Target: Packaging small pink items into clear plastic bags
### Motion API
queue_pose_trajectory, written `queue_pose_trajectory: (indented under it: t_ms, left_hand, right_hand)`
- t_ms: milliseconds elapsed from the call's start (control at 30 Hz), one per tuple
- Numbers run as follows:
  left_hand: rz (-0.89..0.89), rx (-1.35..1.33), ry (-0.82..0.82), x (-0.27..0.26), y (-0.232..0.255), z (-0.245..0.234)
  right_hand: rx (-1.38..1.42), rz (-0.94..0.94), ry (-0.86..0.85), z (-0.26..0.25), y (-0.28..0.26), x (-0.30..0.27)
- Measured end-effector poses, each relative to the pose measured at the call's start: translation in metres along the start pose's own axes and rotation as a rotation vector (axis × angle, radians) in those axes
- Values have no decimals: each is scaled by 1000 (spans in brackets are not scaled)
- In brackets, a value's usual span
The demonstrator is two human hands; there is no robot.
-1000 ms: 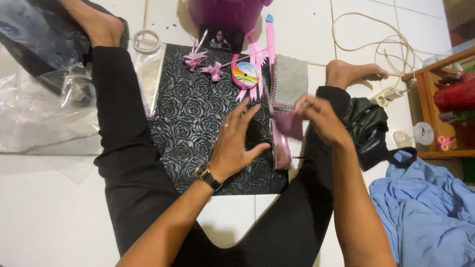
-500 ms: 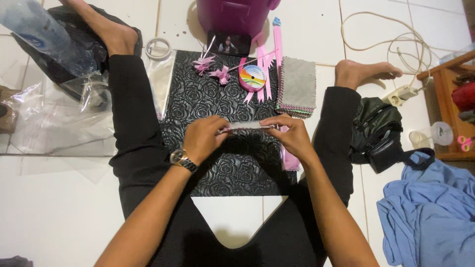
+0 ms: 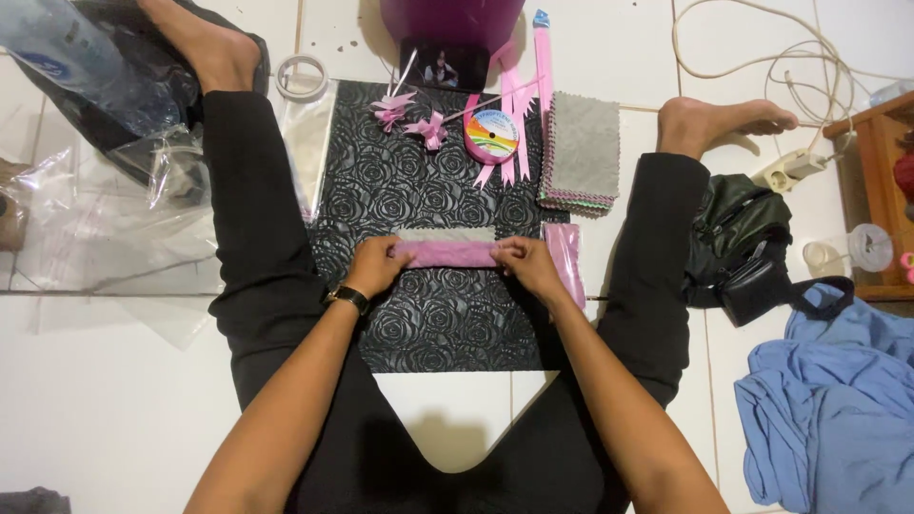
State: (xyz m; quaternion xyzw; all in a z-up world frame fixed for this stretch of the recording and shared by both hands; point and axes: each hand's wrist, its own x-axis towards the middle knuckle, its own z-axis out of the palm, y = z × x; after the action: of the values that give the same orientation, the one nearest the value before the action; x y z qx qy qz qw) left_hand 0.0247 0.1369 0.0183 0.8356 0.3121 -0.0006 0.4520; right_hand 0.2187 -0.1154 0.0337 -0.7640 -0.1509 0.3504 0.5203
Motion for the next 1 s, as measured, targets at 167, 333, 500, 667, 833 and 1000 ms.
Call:
queue_pose_trajectory:
  t_ms: [167,333,500,667,833,1000]
  left_hand:
    - [-123,-83,85,16,-14,10]
    - [-199,-50,126,6,12,-2]
    - [-148,65,214,-17,58,-22]
    - [451,271,332,-12,66,8]
    - [452,315,144,0,39,38]
    - [110,376,226,1,34,22]
  right_hand:
    - [-23,-31,149,11,21,30]
    - [-271,-49,281,22,20,31]
    - [-484,-249,441,37,-30,-7]
    - [-481,-547,329,64,-25,-7]
    - [-462,-383,100,62,-11,17]
    - [-482,-247,82,56,-7,25]
